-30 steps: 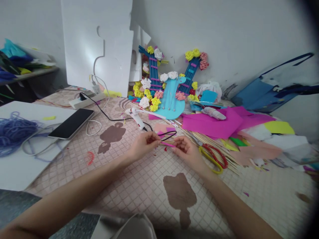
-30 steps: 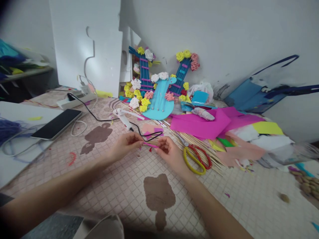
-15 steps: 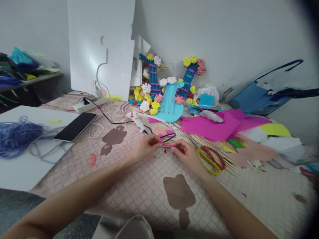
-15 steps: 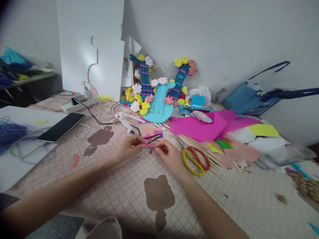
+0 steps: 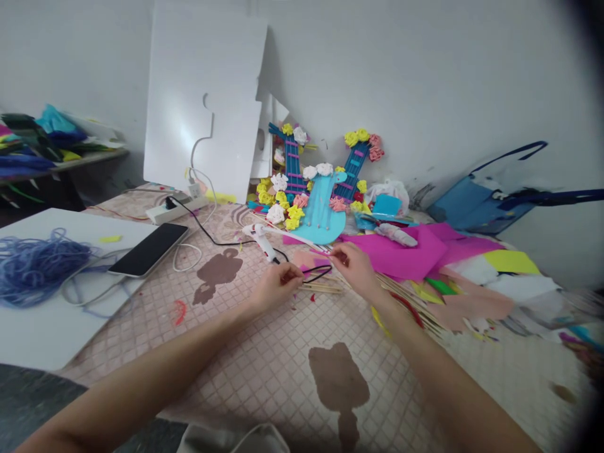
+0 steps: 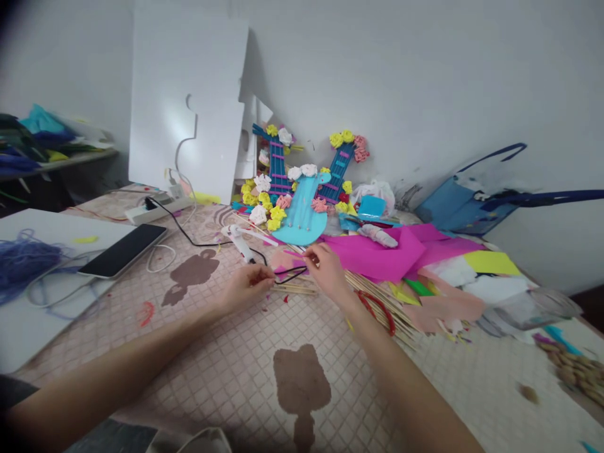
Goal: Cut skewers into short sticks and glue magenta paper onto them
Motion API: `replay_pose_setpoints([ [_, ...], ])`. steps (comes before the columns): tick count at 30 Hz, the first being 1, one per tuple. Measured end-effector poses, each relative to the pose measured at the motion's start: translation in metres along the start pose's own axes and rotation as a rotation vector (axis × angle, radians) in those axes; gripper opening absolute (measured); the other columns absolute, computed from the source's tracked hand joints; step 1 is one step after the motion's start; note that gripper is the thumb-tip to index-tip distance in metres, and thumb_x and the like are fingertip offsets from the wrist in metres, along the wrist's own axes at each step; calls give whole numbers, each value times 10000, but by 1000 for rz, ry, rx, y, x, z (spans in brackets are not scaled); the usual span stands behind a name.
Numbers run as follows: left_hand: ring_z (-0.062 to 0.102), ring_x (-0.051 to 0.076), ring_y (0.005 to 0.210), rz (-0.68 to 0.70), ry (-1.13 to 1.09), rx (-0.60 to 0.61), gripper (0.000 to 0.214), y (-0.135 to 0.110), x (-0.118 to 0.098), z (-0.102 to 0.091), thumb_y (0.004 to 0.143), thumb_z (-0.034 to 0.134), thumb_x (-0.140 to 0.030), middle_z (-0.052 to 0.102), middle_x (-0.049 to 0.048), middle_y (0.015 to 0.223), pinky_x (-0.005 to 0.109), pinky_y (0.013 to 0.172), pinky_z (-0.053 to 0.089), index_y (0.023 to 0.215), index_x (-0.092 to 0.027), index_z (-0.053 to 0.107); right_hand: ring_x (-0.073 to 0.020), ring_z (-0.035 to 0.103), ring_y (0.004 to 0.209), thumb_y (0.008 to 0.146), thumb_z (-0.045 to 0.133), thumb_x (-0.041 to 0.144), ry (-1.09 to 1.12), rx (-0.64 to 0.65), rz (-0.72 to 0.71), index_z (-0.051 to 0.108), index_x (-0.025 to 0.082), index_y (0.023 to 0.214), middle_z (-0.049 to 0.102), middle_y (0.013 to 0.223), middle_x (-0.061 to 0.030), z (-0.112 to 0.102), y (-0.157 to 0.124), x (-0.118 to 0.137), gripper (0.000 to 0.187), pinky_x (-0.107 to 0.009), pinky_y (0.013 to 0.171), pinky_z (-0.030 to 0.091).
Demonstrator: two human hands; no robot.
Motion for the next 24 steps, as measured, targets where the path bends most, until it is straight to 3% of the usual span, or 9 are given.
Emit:
replay_pose_setpoints([
  [5,521,114,605,88,202,118,113,-7,4,7,794,540,-190,621,16,704,209,554,380,815,-152,644,-142,529,701,769,585,126,-55,100,-26,620,170,735,563,759,-25,28,42,-16,66,-258,652,405],
  [9,553,129,659,201,344,157,128,-14,0,11,787,531,-141,646,30,773,221,602,403,826,-171,649,-134,529,671,740,604,94,-67,174,-43,630,161,700,588,720,-21,48,52,-21,82,-248,631,383],
  [12,563,132,678,231,375,173,149,-16,-3,13,782,514,-108,652,28,794,224,621,410,829,-174,640,-132,527,637,728,617,101,-67,188,-39,618,160,667,601,687,-17,50,55,-24,85,-242,603,373],
  [18,556,117,671,217,397,170,156,-16,-1,12,774,509,-92,636,13,788,207,614,411,838,-170,628,-150,562,680,776,569,154,-51,75,-7,619,167,737,635,718,-24,19,51,-27,65,-242,618,390],
  [24,540,108,634,181,432,60,121,-10,0,3,802,517,-142,629,12,730,207,594,393,808,-157,638,-135,499,527,866,488,320,-58,-51,83,579,181,732,557,572,14,-15,1,-30,213,-244,518,329],
])
Point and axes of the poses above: each hand's wrist, its own y-axis towards the middle knuckle, its own z-axis out of the palm, x = y × z, the point moved 4 cm from there along y, towards the middle knuckle
